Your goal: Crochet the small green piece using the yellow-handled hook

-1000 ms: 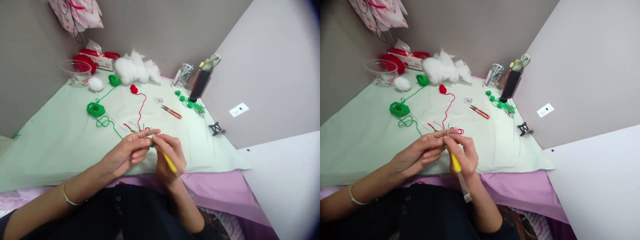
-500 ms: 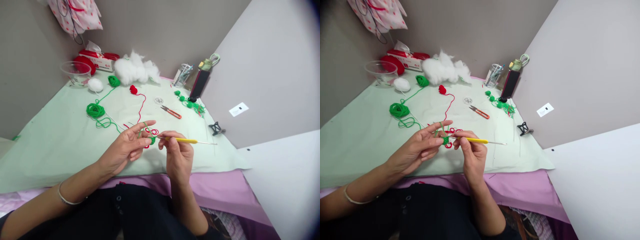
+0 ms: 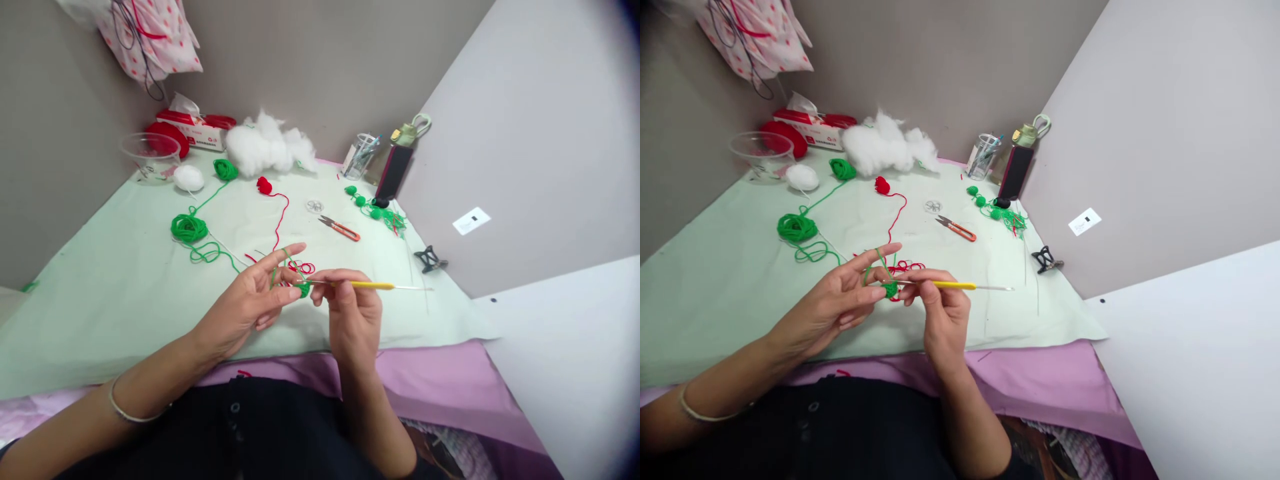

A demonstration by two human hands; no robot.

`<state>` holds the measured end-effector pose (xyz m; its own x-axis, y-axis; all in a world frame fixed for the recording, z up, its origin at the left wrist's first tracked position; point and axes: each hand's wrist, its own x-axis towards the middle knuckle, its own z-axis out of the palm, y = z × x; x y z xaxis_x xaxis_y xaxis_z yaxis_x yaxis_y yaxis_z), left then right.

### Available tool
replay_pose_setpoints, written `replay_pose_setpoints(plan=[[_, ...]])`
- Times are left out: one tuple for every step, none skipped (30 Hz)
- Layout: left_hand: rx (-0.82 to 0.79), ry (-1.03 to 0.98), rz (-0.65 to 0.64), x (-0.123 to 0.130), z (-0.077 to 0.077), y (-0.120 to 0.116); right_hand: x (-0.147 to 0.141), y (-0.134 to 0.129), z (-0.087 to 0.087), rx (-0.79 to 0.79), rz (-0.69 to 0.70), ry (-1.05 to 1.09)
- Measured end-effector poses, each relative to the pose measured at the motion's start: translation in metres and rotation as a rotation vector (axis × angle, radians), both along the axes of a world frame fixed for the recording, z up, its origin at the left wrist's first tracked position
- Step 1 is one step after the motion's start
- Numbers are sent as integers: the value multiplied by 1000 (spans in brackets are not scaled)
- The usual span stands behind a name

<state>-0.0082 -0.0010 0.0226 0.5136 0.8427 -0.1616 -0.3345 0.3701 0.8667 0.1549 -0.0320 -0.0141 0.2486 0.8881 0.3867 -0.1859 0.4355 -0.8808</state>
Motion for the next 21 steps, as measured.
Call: replay_pose_setpoints(plan=[[8, 5, 4, 0, 0, 0, 0, 1, 1, -12, -5, 24], [16, 10, 7, 0, -1, 0, 0, 1, 2, -25, -8, 41], [25, 16, 9, 0, -2, 0, 1, 2, 3, -34, -10, 47], [34, 24, 10, 0, -2, 0, 1, 1, 4, -38, -10, 41], [43, 31, 13, 0, -3, 0, 1, 1, 5, -36, -12, 24], [55, 41, 18, 0, -4, 0, 1, -1, 6, -31, -19, -8], [70, 55, 26, 0, -5, 0, 2, -3, 7, -19, -36, -56], [89, 75, 40, 0, -6, 0, 2, -5, 7, 3, -59, -121], [113, 100, 63, -1, -6, -1, 2, -8, 8, 41, -89, -201], [139, 131, 92, -1, -6, -2, 2, -10, 8, 95, -122, -291], [167, 164, 125, 0, -6, -3, 1, -12, 7, 158, -158, -388], [196, 195, 160, 0, -5, -4, 1, -14, 5, 225, -193, -483], [221, 218, 194, 1, -5, -5, 0, -15, 3, 288, -224, -568], [241, 232, 221, 2, -4, -7, -2, -15, 0, 340, -253, -642], [249, 233, 239, 3, -3, -8, -3, -15, -3, 378, -286, -705], [241, 222, 246, 4, -3, -9, -5, -14, -7, 403, -325, -760], [217, 194, 239, 5, -3, -9, -6, -14, -11, 424, -371, -807], [172, 150, 215, 5, -3, -9, -7, -13, -14, 439, -416, -845], [106, 93, 171, 5, -3, -8, -8, -12, -16, 445, -452, -863], [26, 30, 113, 4, -3, -6, -9, -12, -17, 447, -473, -850], [-57, -32, 55, 3, -4, -4, -8, -12, -16, 431, -462, -804]])
